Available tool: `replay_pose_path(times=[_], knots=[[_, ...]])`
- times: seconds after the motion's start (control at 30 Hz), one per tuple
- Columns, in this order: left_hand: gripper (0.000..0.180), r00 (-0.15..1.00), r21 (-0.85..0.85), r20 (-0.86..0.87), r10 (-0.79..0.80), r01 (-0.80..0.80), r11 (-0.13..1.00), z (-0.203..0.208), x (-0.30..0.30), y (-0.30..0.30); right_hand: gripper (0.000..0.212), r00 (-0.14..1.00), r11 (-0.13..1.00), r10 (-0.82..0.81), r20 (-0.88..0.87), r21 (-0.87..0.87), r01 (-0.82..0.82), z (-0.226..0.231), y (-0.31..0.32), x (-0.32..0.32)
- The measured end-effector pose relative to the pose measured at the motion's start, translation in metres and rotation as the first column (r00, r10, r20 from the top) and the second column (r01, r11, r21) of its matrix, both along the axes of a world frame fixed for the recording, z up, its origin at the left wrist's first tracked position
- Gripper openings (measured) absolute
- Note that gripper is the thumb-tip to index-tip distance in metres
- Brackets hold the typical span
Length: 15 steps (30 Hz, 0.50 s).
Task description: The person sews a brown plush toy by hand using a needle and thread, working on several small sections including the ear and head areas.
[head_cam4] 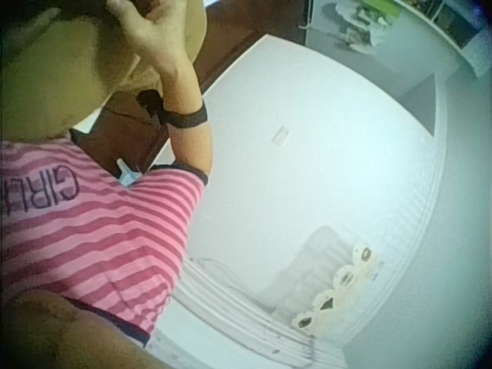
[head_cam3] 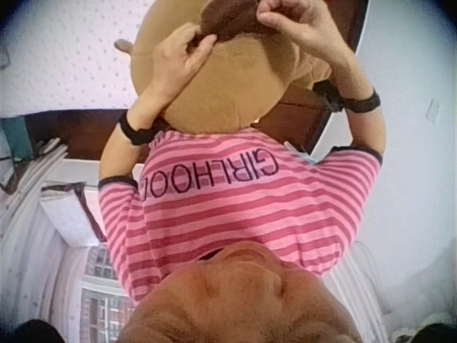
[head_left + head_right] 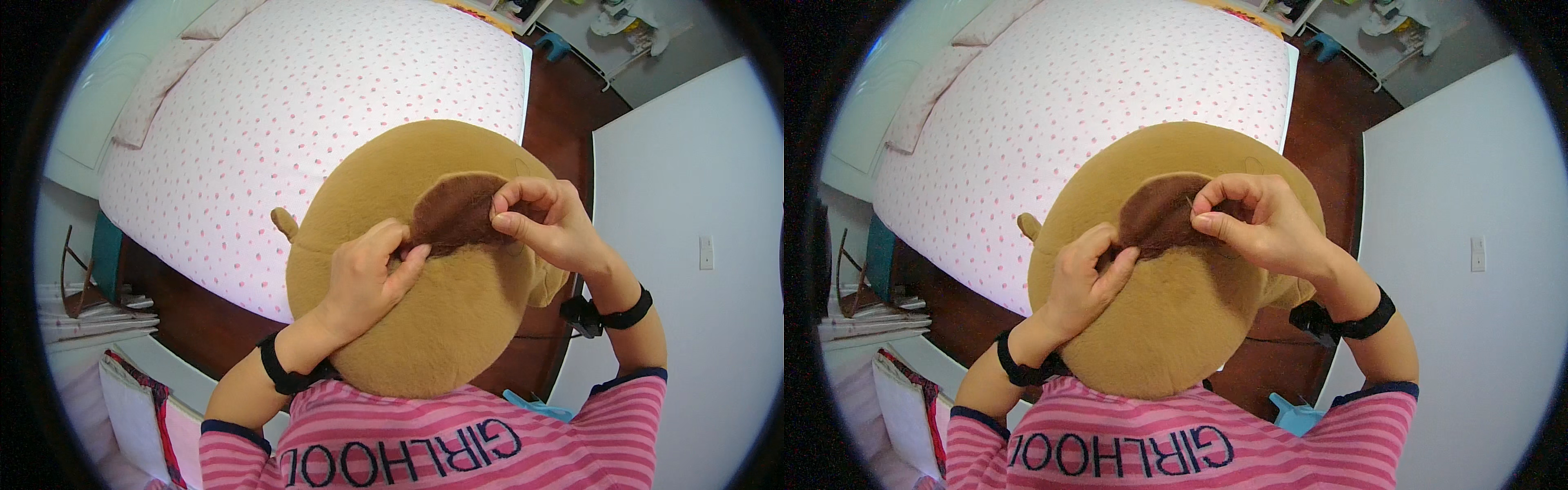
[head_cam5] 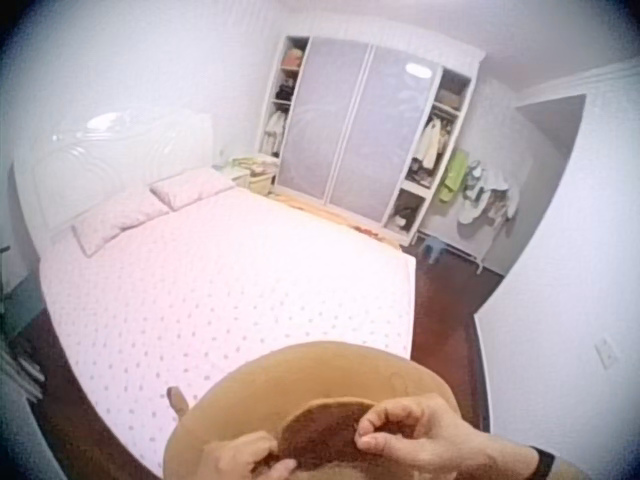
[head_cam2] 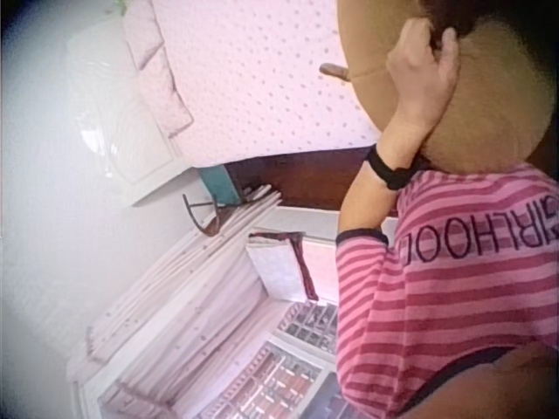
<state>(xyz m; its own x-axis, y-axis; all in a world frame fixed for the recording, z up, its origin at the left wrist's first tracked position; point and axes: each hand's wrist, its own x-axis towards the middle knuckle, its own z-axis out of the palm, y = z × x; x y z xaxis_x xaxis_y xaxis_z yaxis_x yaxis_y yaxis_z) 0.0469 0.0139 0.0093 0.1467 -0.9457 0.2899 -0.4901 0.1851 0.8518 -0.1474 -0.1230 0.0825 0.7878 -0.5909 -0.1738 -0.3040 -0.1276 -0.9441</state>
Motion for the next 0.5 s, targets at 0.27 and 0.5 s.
replay_pose_path(times=[0.27,0.5], knots=[[0.015,0.974,-0.085,-0.224,-0.035,0.017,0.996,0.003,-0.002,0.001,0.010,0.941,0.960,0.078,0.329,0.230,-0.160,0.028,-0.031,-0.009],[0.021,0.996,-0.269,-0.088,-0.017,-0.008,0.963,-0.006,0.003,0.000,0.010,0.884,0.854,0.468,0.007,0.252,-0.454,0.025,-0.037,0.038]])
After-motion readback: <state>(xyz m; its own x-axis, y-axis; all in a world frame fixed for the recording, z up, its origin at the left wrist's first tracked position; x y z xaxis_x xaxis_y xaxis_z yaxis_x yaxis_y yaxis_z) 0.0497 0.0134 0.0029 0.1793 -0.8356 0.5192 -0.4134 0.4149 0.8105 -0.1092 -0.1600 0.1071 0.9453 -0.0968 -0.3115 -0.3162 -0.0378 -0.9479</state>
